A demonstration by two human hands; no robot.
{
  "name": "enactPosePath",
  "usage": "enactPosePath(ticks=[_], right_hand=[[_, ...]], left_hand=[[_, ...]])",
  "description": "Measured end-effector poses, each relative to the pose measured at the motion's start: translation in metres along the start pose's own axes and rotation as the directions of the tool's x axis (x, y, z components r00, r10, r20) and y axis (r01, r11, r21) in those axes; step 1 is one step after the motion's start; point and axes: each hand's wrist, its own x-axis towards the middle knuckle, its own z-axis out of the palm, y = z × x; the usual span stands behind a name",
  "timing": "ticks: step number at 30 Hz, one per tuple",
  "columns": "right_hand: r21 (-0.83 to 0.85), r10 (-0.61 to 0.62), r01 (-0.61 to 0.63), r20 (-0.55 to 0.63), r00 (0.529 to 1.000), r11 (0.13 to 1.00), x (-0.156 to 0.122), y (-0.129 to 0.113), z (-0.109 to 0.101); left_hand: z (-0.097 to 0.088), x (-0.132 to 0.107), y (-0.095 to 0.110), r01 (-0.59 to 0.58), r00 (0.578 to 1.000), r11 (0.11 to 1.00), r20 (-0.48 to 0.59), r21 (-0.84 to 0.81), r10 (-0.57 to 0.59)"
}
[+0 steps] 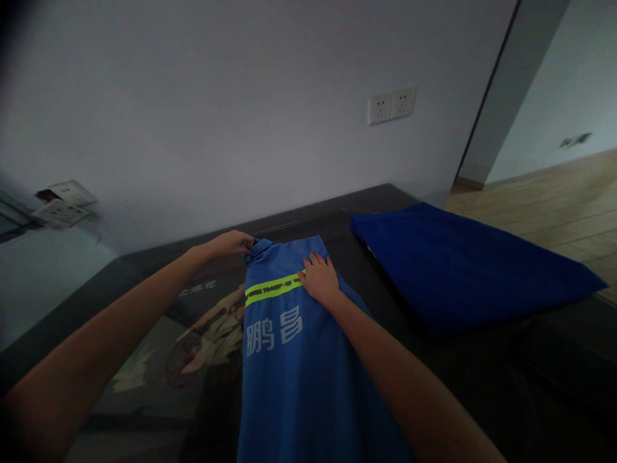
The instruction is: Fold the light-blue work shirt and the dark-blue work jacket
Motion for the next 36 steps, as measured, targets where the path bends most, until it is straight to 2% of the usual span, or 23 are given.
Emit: enactPosePath(ticks=[8, 13, 19, 22, 30, 36], right_hand=[[0.001, -0.006, 0.006, -0.018, 1.000, 1.000, 0.000, 0.001, 0.001], [0.007, -0.003, 0.003, -0.018, 1.000, 1.000, 0.001, 0.001, 0.003], [0.001, -0.003, 0.003, -0.017, 1.000, 1.000, 0.001, 0.001, 0.003], [-0.002, 0.000, 0.000, -0.021, 1.000, 1.000, 0.001, 0.001, 0.002], [0.001, -0.006, 0.006, -0.020, 1.000, 1.000, 0.000, 0.000, 0.002], [-0.001, 0.002, -0.002, -0.005, 1.000, 1.000, 0.000, 0.000, 0.002]], left_hand=[[0.003, 0.000, -0.008, 0.018, 0.995, 0.998, -0.100, 0.056, -0.012], [0.001, -0.003, -0.009, 0.103, 0.987, 0.990, -0.130, 0.091, -0.091], [0.008, -0.004, -0.009, 0.238, 0.971, 0.969, -0.022, 0.063, -0.237], [0.013, -0.002, -0.006, 0.289, 0.957, 0.955, -0.043, 0.062, -0.286], [0.011, 0.003, 0.000, 0.286, 0.954, 0.958, -0.102, 0.021, -0.283], [0.016, 0.004, -0.010, 0.256, 0.939, 0.957, -0.199, -0.138, -0.280]])
